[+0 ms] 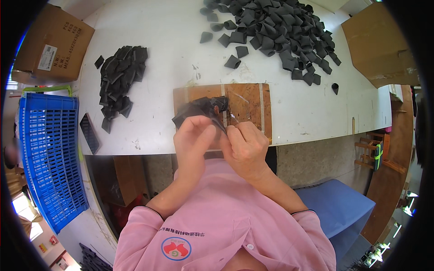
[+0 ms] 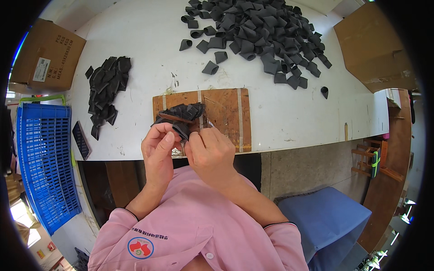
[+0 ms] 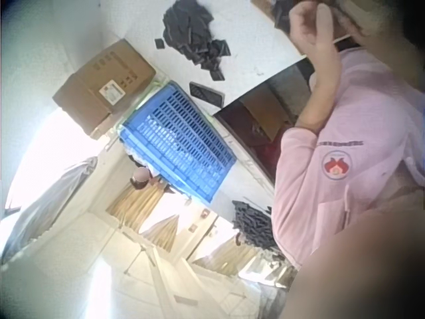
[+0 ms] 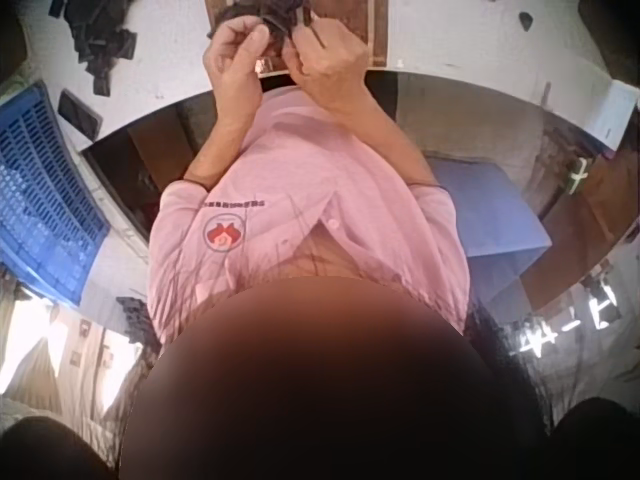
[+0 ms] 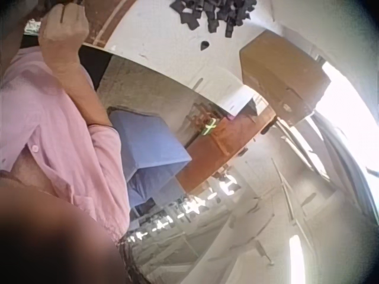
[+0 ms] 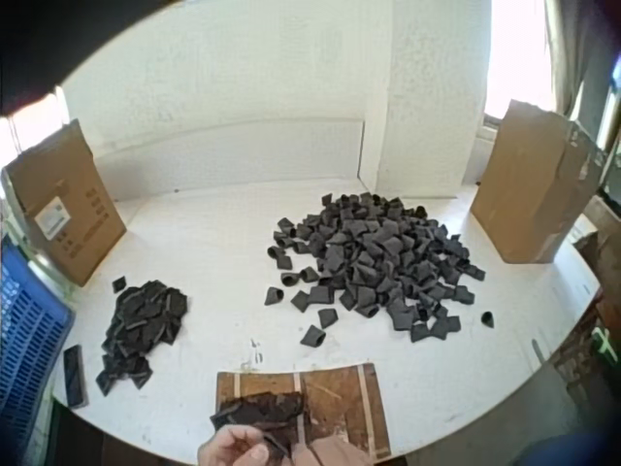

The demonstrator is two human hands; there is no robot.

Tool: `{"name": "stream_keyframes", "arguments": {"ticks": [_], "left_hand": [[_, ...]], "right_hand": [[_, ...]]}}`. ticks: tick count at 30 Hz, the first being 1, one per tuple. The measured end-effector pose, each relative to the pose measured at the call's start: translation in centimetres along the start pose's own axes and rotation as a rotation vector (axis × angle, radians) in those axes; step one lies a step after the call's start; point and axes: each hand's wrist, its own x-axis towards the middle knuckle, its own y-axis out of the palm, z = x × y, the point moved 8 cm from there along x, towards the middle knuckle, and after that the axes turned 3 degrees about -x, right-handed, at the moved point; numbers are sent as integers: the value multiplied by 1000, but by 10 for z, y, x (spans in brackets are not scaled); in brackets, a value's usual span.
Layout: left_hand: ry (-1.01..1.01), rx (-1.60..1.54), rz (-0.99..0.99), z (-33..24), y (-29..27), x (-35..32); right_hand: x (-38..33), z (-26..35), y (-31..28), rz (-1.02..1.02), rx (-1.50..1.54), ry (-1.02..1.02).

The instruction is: Threading small grey foam squares onto a thin metal needle tool.

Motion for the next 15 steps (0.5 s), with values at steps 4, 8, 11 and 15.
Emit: {"name": "stream_keyframes", "arguments": {"ticks": [4,8,11,15], "left_hand": [[16,128,15,1,2,4],[-26,203,8,3,1,8],[11,366,75,-1,2,8],[306,664,134,-14,19,-5]], "right_hand": [[-2,1,0,34,-66,-45],[-4,-8,5,184,85,85],[1,-20,0,242,402,289],[1,-25,2,182,521,316]]}}
